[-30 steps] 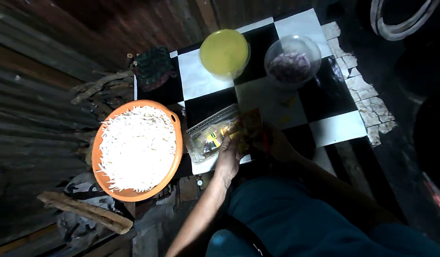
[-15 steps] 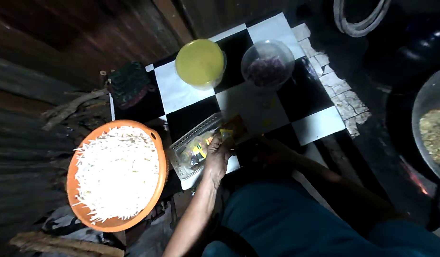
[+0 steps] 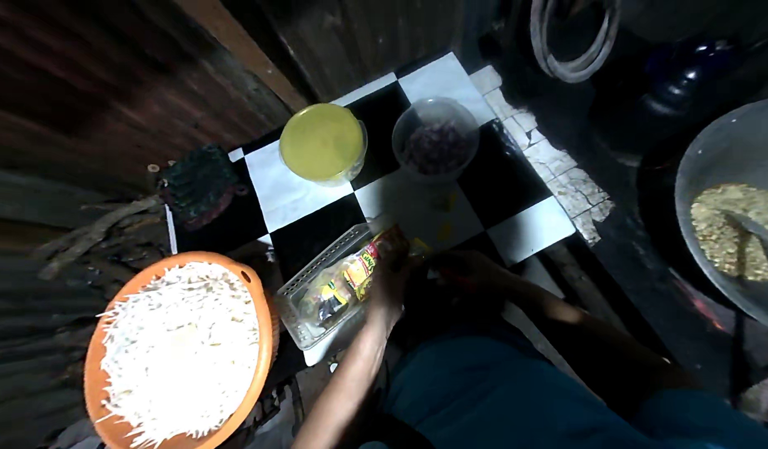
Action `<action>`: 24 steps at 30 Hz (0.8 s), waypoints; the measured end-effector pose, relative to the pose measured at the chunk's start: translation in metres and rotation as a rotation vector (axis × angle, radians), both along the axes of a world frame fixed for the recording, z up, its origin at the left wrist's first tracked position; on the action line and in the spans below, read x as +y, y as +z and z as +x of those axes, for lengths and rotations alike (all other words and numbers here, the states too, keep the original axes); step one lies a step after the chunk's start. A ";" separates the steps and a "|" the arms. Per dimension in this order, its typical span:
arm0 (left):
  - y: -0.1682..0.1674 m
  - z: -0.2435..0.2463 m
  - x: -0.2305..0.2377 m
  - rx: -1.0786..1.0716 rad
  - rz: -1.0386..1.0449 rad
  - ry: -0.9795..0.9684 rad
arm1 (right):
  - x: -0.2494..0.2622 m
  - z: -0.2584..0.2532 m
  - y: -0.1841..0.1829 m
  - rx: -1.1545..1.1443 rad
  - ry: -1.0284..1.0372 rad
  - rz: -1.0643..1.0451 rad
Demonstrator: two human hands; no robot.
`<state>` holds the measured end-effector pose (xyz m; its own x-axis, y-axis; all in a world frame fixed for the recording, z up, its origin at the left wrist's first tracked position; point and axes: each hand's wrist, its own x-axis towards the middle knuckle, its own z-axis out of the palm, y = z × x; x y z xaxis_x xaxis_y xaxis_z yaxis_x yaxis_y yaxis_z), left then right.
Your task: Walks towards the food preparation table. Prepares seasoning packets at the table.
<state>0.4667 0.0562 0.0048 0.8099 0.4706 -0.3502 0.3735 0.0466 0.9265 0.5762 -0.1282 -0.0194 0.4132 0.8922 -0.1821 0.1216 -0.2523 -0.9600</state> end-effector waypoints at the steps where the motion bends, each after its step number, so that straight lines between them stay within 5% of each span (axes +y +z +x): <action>1: 0.000 0.002 0.000 0.004 0.022 -0.017 | 0.000 0.001 0.001 -0.005 -0.003 -0.010; 10: -0.003 0.014 0.006 0.030 0.219 -0.199 | -0.002 -0.004 -0.007 -0.046 -0.138 -0.008; 24: -0.010 0.028 -0.005 0.186 0.156 -0.307 | -0.013 0.007 -0.018 -0.111 -0.133 -0.147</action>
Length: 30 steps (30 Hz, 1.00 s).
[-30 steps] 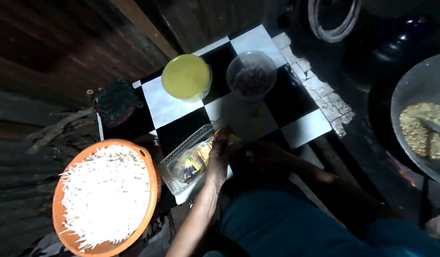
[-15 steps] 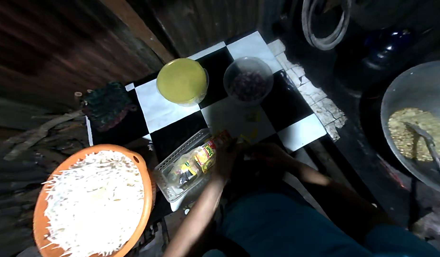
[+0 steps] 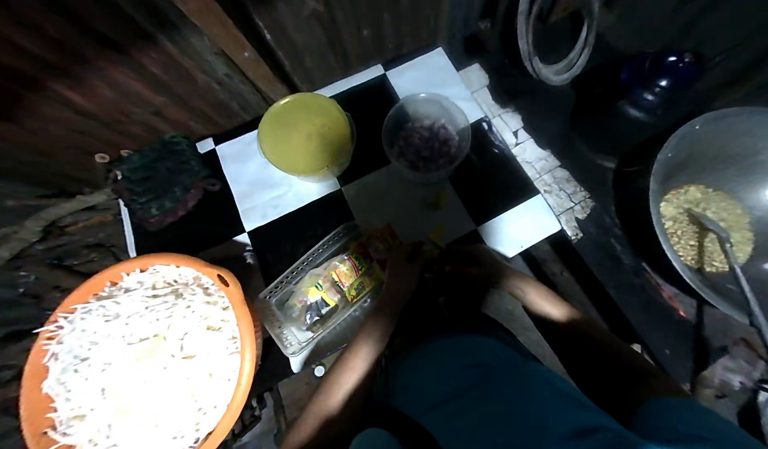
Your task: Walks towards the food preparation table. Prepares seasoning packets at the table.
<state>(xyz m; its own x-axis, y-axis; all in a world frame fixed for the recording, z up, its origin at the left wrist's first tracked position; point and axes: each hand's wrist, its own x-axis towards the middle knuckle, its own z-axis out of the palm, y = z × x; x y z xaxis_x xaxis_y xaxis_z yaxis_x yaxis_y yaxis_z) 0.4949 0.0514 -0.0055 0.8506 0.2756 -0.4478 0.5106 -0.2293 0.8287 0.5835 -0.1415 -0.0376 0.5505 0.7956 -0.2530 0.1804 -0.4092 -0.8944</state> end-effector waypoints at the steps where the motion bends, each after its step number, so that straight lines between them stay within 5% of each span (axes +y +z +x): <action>1: -0.002 0.000 0.000 0.002 0.006 -0.003 | 0.000 0.001 0.003 0.005 0.017 -0.025; 16: -0.012 -0.008 0.003 -0.044 0.099 -0.009 | -0.008 0.019 0.023 0.016 0.077 -0.194; 24: -0.014 -0.014 0.004 -0.117 -0.104 0.130 | -0.014 0.047 -0.015 -0.356 -0.237 -0.554; 28: -0.003 -0.024 0.013 -0.071 0.423 -0.207 | -0.007 0.043 -0.010 -0.418 -0.244 -0.573; 30: -0.001 -0.028 0.015 -0.064 0.455 -0.195 | -0.005 0.038 -0.002 -0.467 -0.214 -0.601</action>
